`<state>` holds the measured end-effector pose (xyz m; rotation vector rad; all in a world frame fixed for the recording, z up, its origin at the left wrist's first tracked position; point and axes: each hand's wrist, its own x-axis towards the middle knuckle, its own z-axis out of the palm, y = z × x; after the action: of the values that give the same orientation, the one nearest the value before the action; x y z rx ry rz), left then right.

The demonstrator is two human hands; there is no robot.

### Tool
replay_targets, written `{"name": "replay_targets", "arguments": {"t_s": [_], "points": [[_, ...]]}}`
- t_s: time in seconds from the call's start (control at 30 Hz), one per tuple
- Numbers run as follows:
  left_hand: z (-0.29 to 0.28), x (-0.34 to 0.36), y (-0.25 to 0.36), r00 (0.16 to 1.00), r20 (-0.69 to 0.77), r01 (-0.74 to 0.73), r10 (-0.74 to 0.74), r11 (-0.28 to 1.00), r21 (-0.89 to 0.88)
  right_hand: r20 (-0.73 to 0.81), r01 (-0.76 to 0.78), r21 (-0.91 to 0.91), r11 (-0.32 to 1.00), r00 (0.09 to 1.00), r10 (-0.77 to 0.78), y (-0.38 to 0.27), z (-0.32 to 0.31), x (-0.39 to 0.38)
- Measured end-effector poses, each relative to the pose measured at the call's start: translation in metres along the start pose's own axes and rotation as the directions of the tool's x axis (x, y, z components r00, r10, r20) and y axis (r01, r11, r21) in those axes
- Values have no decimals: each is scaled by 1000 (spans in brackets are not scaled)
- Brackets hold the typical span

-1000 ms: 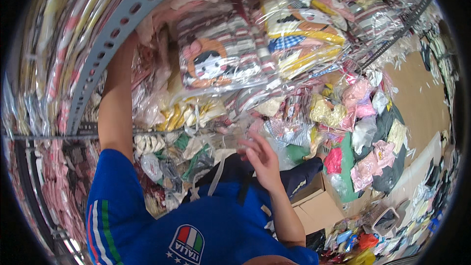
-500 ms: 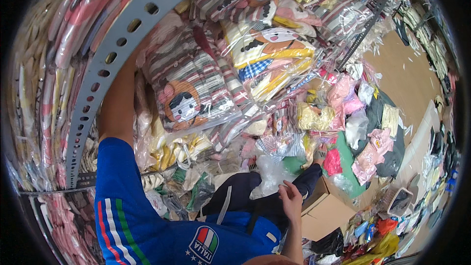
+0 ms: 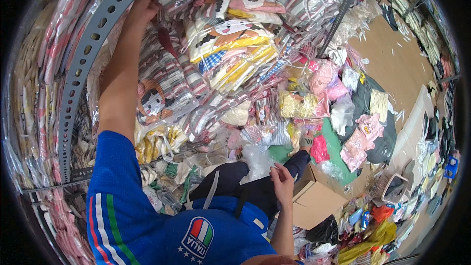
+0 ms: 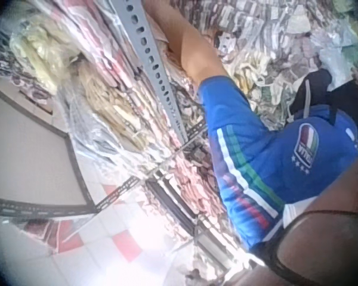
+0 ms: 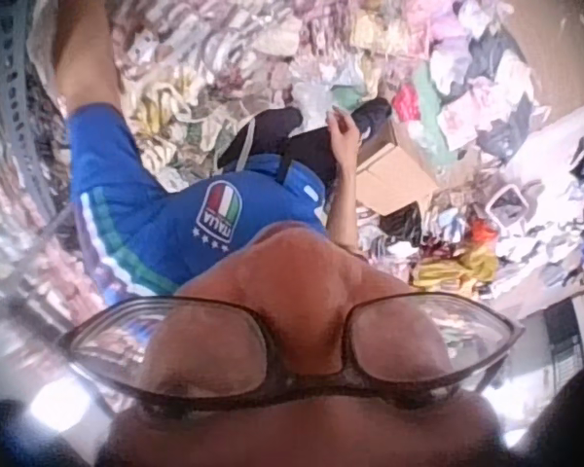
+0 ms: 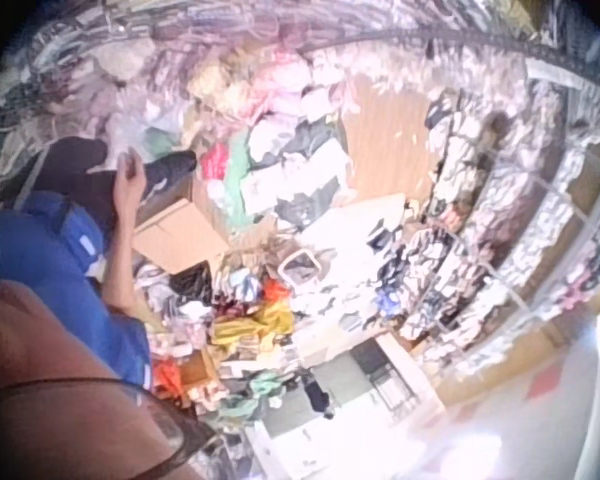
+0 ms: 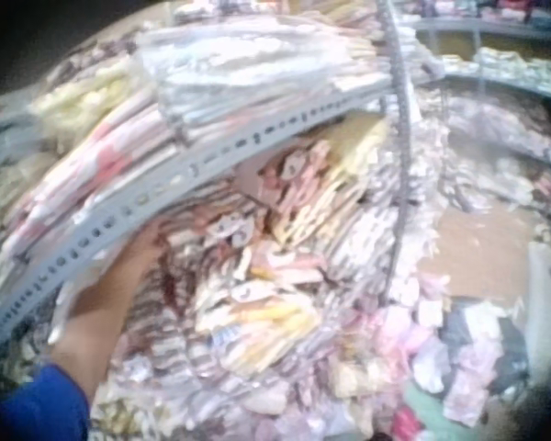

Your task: The person organizes packaged clothing items on metal shelving units. They pick up, inspect, and place various folded garments and bundles into different positions on the shelves.

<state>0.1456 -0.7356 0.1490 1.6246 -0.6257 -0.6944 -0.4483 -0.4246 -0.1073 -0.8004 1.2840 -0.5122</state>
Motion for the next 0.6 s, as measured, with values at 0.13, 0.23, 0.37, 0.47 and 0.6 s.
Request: {"name": "replay_targets", "arguments": {"t_s": [0.13, 0.23, 0.37, 0.47, 0.6], "points": [[29, -74, -1, 999, -2, 40, -45, 914, -405, -6, 24, 69, 997, 1000, -24, 11, -14, 10], [27, -105, -24, 970, 120, 242, -213, 906, -347, 51, 18, 55, 998, 998, -21, 8, -15, 9], [24, -151, -48, 947, 213, 310, -242, 866, -393, 86, 97, 85, 992, 991, -104, -40, -6, 22], [24, -206, -52, 925, 331, 308, -185, 876, -372, 121, 251, 128, 959, 956, -266, -83, 8, 48], [47, -263, -58, 949, 301, 206, -96, 910, -360, 232, 208, 617, 759, 874, -428, -165, 62, 89]]}}
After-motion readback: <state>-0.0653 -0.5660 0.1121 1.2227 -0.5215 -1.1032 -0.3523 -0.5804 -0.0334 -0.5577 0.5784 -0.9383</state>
